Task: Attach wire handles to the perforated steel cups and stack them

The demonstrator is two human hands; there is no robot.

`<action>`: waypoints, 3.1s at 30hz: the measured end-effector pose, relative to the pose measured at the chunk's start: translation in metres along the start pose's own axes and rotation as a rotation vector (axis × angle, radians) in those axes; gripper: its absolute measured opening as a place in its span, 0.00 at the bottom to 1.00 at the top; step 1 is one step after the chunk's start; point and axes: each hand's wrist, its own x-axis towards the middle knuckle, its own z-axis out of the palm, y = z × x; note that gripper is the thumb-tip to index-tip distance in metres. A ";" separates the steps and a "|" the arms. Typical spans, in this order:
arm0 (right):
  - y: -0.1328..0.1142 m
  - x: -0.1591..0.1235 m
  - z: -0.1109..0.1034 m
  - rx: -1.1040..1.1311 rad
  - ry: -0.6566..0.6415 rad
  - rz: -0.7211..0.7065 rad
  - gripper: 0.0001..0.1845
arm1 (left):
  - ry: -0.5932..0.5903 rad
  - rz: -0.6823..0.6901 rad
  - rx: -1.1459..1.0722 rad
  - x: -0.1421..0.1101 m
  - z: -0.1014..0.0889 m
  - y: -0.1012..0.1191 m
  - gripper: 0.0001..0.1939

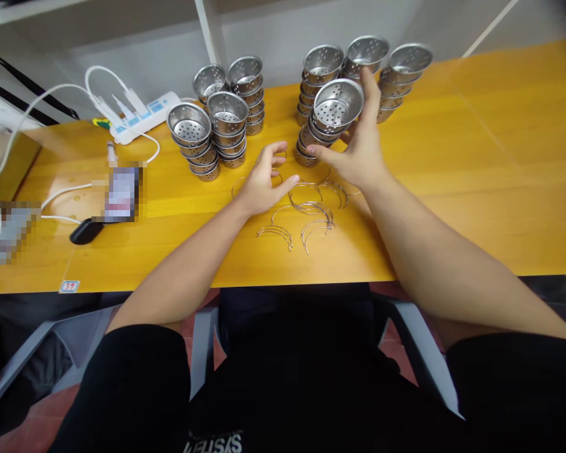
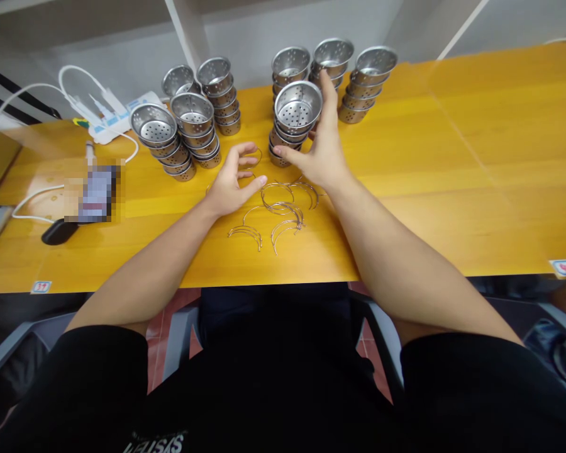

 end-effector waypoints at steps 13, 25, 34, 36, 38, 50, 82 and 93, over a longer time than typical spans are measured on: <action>0.027 0.001 0.006 0.026 0.107 0.103 0.62 | -0.112 0.083 0.008 -0.002 -0.003 0.027 0.61; 0.004 0.006 0.006 0.120 0.131 0.162 0.62 | -0.119 0.114 0.110 0.000 -0.010 0.029 0.58; -0.002 0.005 0.006 -0.034 0.116 0.207 0.66 | -0.077 0.086 0.129 0.000 -0.008 0.036 0.56; -0.019 0.006 0.005 -0.182 0.021 0.247 0.69 | -0.076 0.091 0.139 -0.001 -0.009 0.037 0.57; -0.038 0.006 0.004 -0.367 -0.102 0.316 0.70 | -0.084 0.094 0.141 -0.003 -0.011 0.039 0.58; -0.051 0.009 0.001 -0.679 -0.168 0.370 0.68 | -0.148 0.083 0.138 0.000 -0.012 0.034 0.63; -0.062 0.012 -0.008 -0.425 -0.206 0.482 0.94 | -0.002 0.262 0.260 -0.001 -0.026 0.080 0.35; -0.047 0.007 -0.013 -0.712 0.125 0.295 0.67 | -0.017 0.215 0.265 -0.007 -0.023 0.099 0.24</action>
